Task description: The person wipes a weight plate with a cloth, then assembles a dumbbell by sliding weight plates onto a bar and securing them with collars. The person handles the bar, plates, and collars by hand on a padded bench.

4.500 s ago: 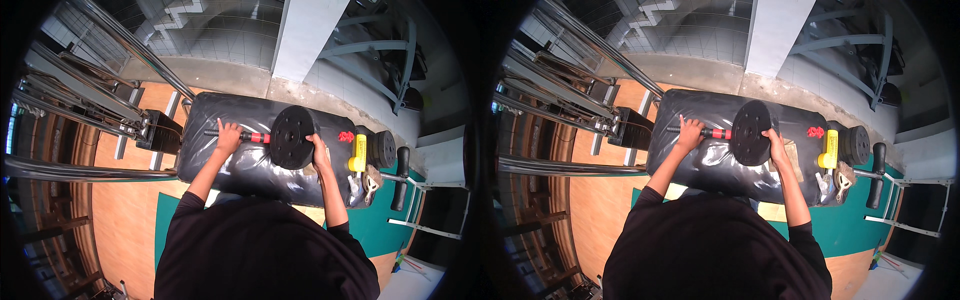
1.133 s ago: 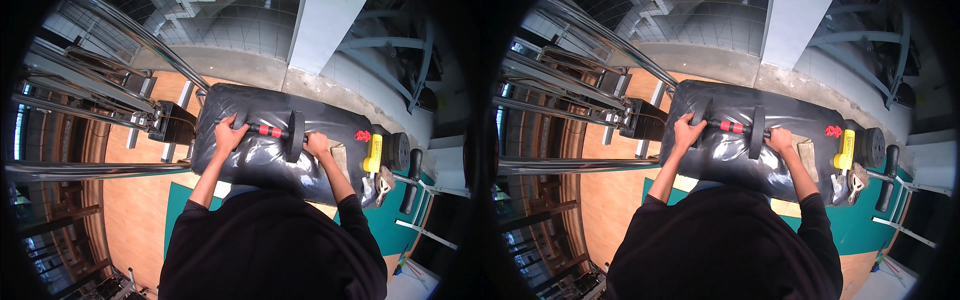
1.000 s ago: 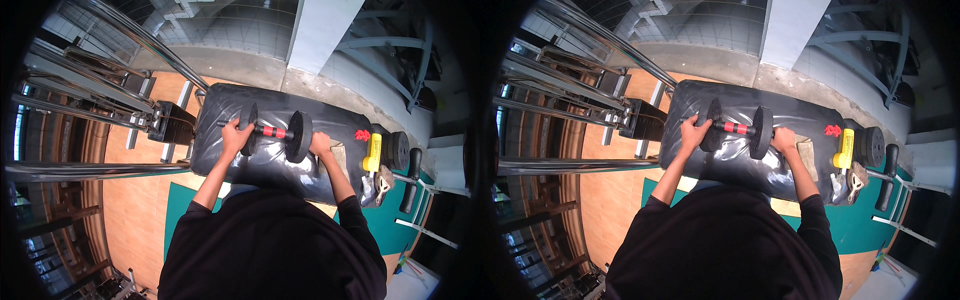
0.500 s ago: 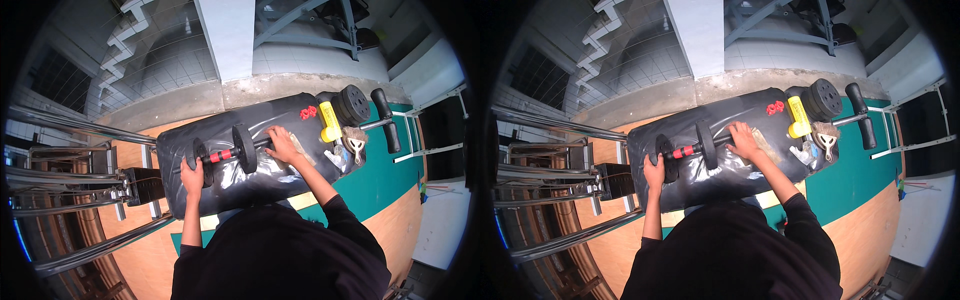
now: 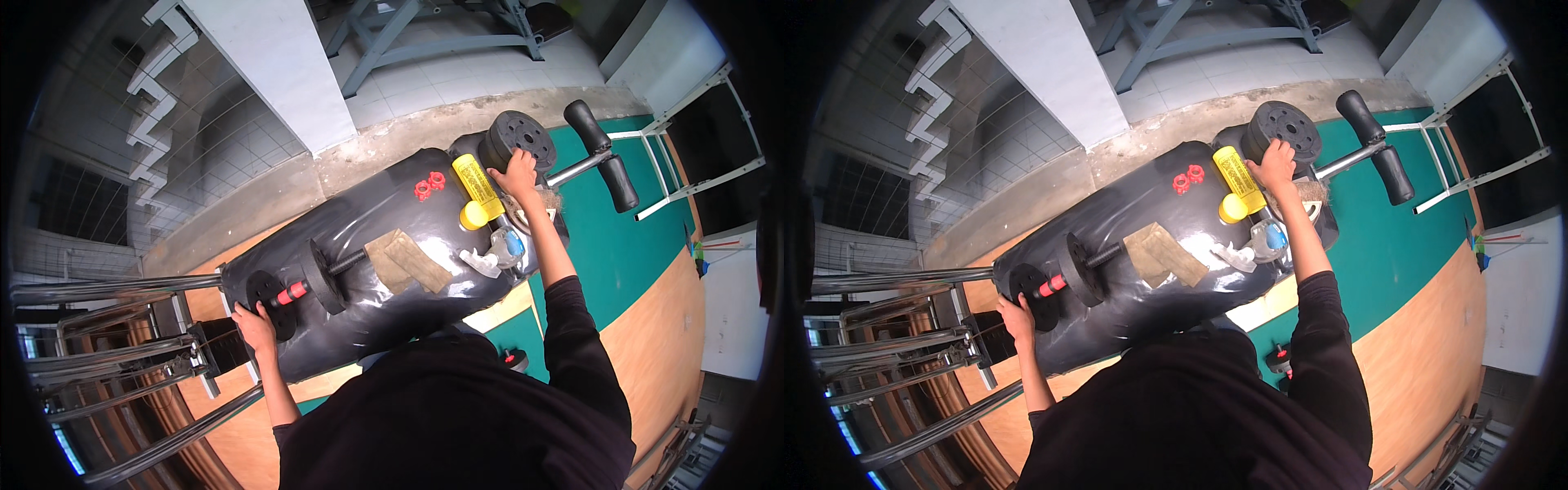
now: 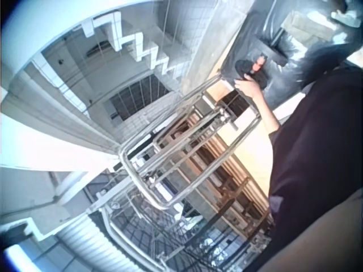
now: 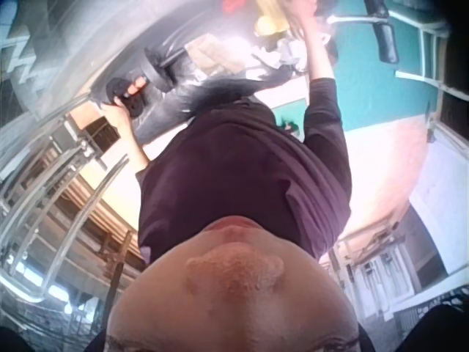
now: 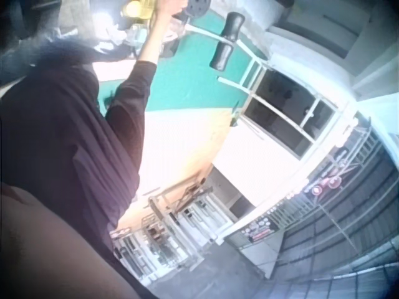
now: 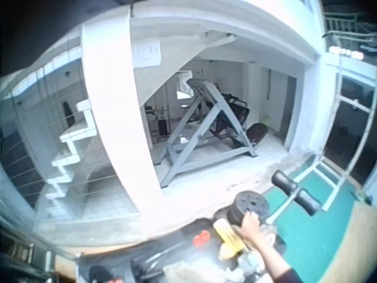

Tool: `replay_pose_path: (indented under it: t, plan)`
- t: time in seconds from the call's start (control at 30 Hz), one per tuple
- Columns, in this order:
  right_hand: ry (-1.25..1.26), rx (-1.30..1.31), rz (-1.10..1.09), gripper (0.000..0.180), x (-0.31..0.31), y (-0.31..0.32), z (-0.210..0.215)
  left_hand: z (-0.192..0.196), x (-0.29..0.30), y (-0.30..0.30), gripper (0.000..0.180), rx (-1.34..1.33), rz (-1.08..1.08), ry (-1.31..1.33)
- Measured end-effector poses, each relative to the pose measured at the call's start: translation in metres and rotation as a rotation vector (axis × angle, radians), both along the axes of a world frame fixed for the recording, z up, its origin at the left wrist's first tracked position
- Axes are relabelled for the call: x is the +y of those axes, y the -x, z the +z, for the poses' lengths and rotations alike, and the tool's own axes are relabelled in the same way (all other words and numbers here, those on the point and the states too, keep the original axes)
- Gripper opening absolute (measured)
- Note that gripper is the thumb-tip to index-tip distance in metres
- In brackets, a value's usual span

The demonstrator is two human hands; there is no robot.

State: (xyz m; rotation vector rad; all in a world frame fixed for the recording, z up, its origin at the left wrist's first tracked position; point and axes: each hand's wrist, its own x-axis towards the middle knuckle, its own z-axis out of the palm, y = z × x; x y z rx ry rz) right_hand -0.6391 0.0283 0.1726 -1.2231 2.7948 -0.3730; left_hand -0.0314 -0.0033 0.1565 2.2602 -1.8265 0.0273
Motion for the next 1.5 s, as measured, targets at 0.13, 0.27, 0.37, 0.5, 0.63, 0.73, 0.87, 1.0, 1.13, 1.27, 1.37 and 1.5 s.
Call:
replay_pose_path:
  t: [0.13,0.27,0.37,0.5,0.63,0.73,0.87,1.0,1.13,1.27,1.37,1.5]
  plan:
    - [-0.143,0.074,0.013,0.099,-0.015,0.054,-0.021,-0.007,-0.008,-0.003,0.059,-0.012,0.066,-0.016]
    - [-0.27,0.075,0.08,0.108,-0.029,0.075,-0.019,-0.008,-0.005,-0.001,0.058,0.041,0.1,0.003]
    - [-0.123,0.111,0.143,0.11,-0.025,0.089,-0.033,-0.01,-0.01,-0.003,0.059,0.04,0.105,0.006]
    - [-0.036,0.01,0.218,0.091,-0.024,0.098,-0.016,-0.014,-0.008,-0.002,0.059,0.044,0.127,0.005]
    - [-0.08,0.015,0.279,0.08,-0.013,0.086,-0.005,-0.014,-0.01,-0.003,0.059,0.051,0.142,0.004]
    - [-0.087,0.001,0.321,0.078,-0.008,0.076,0.008,-0.016,-0.011,-0.004,0.059,0.055,0.129,0.016]
    - [-0.078,-0.084,0.366,0.075,-0.005,0.064,0.026,-0.017,-0.011,-0.006,0.059,0.07,0.117,0.017]
    - [-0.047,-0.156,0.382,0.076,-0.005,0.058,0.043,-0.016,-0.008,-0.006,0.058,0.077,0.113,0.027]
    - [-0.059,-0.265,0.303,0.08,-0.011,0.064,0.058,-0.012,-0.008,-0.003,0.058,0.08,0.109,0.026]
    - [0.05,-0.442,0.188,0.075,-0.014,0.085,0.062,-0.014,-0.008,-0.003,0.058,0.087,0.096,0.043]
    - [0.149,-0.597,0.134,0.064,-0.016,0.095,0.065,-0.015,-0.006,-0.004,0.058,0.077,0.106,0.038]
    - [0.26,-0.744,0.035,0.058,-0.014,0.115,0.058,-0.013,-0.009,-0.004,0.058,0.079,0.112,0.025]
